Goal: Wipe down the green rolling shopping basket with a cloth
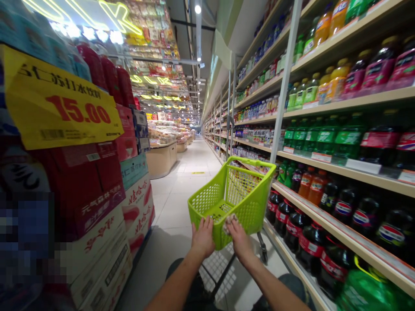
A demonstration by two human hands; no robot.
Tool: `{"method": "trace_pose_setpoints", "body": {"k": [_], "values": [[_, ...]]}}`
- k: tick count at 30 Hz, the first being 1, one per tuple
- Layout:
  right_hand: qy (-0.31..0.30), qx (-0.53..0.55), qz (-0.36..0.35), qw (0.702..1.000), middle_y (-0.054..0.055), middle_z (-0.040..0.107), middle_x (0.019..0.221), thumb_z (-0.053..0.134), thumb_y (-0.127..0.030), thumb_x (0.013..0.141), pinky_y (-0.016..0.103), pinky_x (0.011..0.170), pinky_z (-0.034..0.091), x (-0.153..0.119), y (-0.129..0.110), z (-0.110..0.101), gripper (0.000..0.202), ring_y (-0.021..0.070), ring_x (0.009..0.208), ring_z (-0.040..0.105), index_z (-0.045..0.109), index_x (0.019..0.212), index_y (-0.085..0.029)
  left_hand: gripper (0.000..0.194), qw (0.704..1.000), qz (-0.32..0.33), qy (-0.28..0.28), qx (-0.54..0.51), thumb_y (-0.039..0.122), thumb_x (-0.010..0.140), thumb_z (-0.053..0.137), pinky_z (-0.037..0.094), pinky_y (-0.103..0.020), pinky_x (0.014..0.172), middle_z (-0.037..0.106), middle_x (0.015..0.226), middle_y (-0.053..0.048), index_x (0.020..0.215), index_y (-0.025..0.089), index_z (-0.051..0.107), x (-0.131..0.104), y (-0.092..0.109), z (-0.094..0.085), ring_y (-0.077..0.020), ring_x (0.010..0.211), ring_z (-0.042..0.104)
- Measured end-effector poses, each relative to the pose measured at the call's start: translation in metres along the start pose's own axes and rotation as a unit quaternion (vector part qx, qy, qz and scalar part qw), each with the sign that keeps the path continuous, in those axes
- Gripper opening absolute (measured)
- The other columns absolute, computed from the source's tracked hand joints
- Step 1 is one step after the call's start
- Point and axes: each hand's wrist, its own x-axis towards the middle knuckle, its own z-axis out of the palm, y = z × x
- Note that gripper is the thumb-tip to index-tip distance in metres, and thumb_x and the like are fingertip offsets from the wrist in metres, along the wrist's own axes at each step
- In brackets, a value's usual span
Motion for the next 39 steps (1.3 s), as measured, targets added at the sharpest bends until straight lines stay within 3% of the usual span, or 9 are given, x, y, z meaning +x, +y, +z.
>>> {"method": "trace_pose_setpoints", "body": {"k": [4,7,11,14,18,21,25,33,39], "values": [[0.023,0.011,-0.021,0.999,0.009,0.050,0.127,0.033,0.001,0.072,0.037,0.094,0.041,-0.011,0.004,-0.004,0.053,0.0200,0.117,0.045,0.055,0.115,-0.021,0.076,1.000,0.026,0.005,0.003,0.023,0.062,0.044,0.006,-0.056,0.105,0.019,0.146,-0.004,0.135,0.020,0.024,0.000,-0.002,-0.003,-0.0262,0.133,0.012],[0.072,0.016,0.012,0.997,0.011,0.042,0.133,0.032,0.001,0.073,0.040,0.099,0.036,0.018,0.008,-0.023,0.054,0.0204,0.124,0.036,0.053,0.118,-0.018,0.072,0.999,0.032,0.003,0.010,0.023,0.064,0.042,0.005,-0.055,0.105,0.021,0.145,-0.008,0.134,0.017,0.028,0.000,0.004,-0.008,-0.0254,0.134,0.011],[0.029,0.023,0.038,0.999,0.012,0.047,0.128,0.034,0.002,0.072,0.040,0.098,0.036,0.053,0.000,-0.032,0.047,0.0205,0.121,0.039,0.060,0.107,-0.017,0.075,0.999,0.044,-0.012,-0.003,0.028,0.062,0.044,0.006,-0.054,0.105,0.019,0.145,-0.009,0.134,0.016,0.027,-0.007,0.022,-0.010,-0.0249,0.134,0.010],[0.010,0.042,0.009,0.999,0.013,0.049,0.126,0.038,-0.001,0.074,0.042,0.099,0.034,0.045,-0.010,-0.030,0.042,0.0211,0.123,0.037,0.061,0.104,-0.017,0.073,0.997,0.075,0.002,-0.009,0.031,0.062,0.046,0.010,-0.050,0.106,0.026,0.143,-0.008,0.132,0.017,0.030,-0.012,0.026,-0.012,-0.0247,0.133,0.015],[-0.023,0.083,-0.040,0.995,0.010,0.046,0.129,0.037,-0.001,0.072,0.038,0.099,0.035,0.023,-0.009,-0.041,0.048,0.0179,0.124,0.036,0.058,0.110,-0.021,0.066,0.999,0.050,0.008,-0.005,0.028,0.063,0.047,0.014,-0.046,0.106,0.037,0.138,-0.007,0.128,0.019,0.036,-0.004,0.004,-0.020,-0.0231,0.130,0.024],[-0.005,0.080,-0.005,0.997,0.008,0.047,0.129,0.033,-0.001,0.072,0.036,0.098,0.036,0.023,-0.001,-0.049,0.050,0.0165,0.122,0.038,0.057,0.110,-0.022,0.063,1.000,0.005,0.001,0.015,0.027,0.067,0.047,0.009,-0.051,0.106,0.032,0.140,-0.008,0.128,0.018,0.035,0.007,-0.020,-0.025,-0.0238,0.132,0.019],[0.027,0.073,0.036,0.996,0.009,0.049,0.125,0.034,-0.003,0.073,0.036,0.096,0.038,0.033,0.005,-0.043,0.045,0.0172,0.118,0.043,0.059,0.106,-0.021,0.040,0.998,0.034,0.050,0.011,0.033,0.080,0.037,0.013,-0.050,0.105,0.048,0.128,-0.007,0.115,0.020,0.048,0.009,-0.029,-0.027,-0.0227,0.127,0.030],[-0.023,0.045,0.017,0.999,0.009,0.054,0.120,0.039,-0.005,0.075,0.038,0.095,0.038,0.035,0.035,-0.051,0.042,0.0185,0.114,0.047,0.060,0.106,-0.021,0.031,0.997,0.034,0.071,0.012,0.043,0.079,0.042,0.025,-0.041,0.099,0.063,0.101,-0.006,0.090,0.020,0.061,-0.004,0.002,-0.033,-0.0230,0.105,0.049],[-0.037,0.013,0.053,0.998,0.009,0.052,0.121,0.038,-0.005,0.075,0.032,0.092,0.042,0.036,0.054,-0.073,0.040,0.0173,0.113,0.049,0.059,0.105,-0.020,0.051,0.999,-0.010,0.040,-0.022,0.031,0.070,0.048,0.011,-0.053,0.104,0.045,0.131,-0.008,0.119,0.021,0.047,0.007,0.016,-0.014,-0.0265,0.127,0.029]]}}
